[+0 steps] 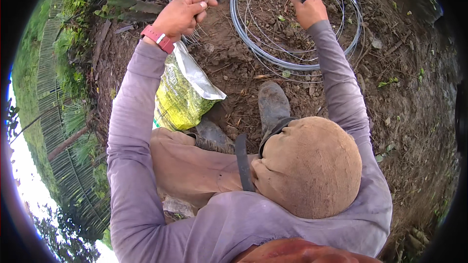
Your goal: Cutting and preparing lengths of wire from a coil using pliers.
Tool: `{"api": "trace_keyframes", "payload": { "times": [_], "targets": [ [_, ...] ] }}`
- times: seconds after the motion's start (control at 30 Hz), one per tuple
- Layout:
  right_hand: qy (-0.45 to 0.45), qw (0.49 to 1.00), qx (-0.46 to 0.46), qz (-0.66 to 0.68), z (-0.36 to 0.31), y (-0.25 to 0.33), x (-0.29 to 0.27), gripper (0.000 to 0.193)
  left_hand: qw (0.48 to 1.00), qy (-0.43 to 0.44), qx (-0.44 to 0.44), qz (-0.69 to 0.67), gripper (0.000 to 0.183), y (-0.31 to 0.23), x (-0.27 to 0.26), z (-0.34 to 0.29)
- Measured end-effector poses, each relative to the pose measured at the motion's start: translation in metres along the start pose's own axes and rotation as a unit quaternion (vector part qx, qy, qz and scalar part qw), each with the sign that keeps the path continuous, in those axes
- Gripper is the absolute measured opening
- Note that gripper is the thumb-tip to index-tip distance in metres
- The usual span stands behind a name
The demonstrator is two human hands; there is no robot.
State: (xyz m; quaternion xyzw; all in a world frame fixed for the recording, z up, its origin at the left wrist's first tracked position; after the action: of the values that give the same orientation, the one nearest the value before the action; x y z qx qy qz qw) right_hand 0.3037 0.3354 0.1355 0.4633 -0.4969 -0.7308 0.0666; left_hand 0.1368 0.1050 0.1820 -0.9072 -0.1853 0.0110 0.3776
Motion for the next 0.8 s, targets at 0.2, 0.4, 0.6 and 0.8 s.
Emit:
{"api": "trace_keyframes", "payload": {
  "times": [0.2,0.4,0.6,0.8],
  "targets": [
    [0.002,0.993,0.018,-0.119,-0.002,-0.009,-0.012,0.039,0.982,-0.176,0.053,-0.041,0.022,-0.003,-0.103,0.001],
    [0.085,0.995,0.015,-0.057,-0.023,0.015,0.01,0.042,0.964,-0.263,0.004,-0.046,0.024,0.031,-0.166,0.047],
    [0.137,0.986,-0.038,-0.084,-0.038,0.05,0.02,0.051,0.902,-0.382,-0.028,0.201,0.039,0.025,-0.2,0.065],
    [0.207,0.969,-0.101,-0.086,-0.063,0.085,0.052,0.037,0.964,-0.11,0.132,0.201,0.027,-0.05,-0.023,0.085]
  ]
}}
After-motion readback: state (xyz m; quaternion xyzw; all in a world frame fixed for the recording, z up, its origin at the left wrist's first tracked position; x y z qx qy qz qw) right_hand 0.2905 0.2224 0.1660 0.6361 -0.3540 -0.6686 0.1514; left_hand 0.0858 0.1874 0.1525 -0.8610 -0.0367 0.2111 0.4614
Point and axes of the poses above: each hand's wrist, its own z-axis towards the middle knuckle, its own x-axis out of the palm, y = z × x, the point moved 9 cm from there along z, towards the middle knuckle, and after that the axes turned 11 degrees about -x, right-handed, at the moved point
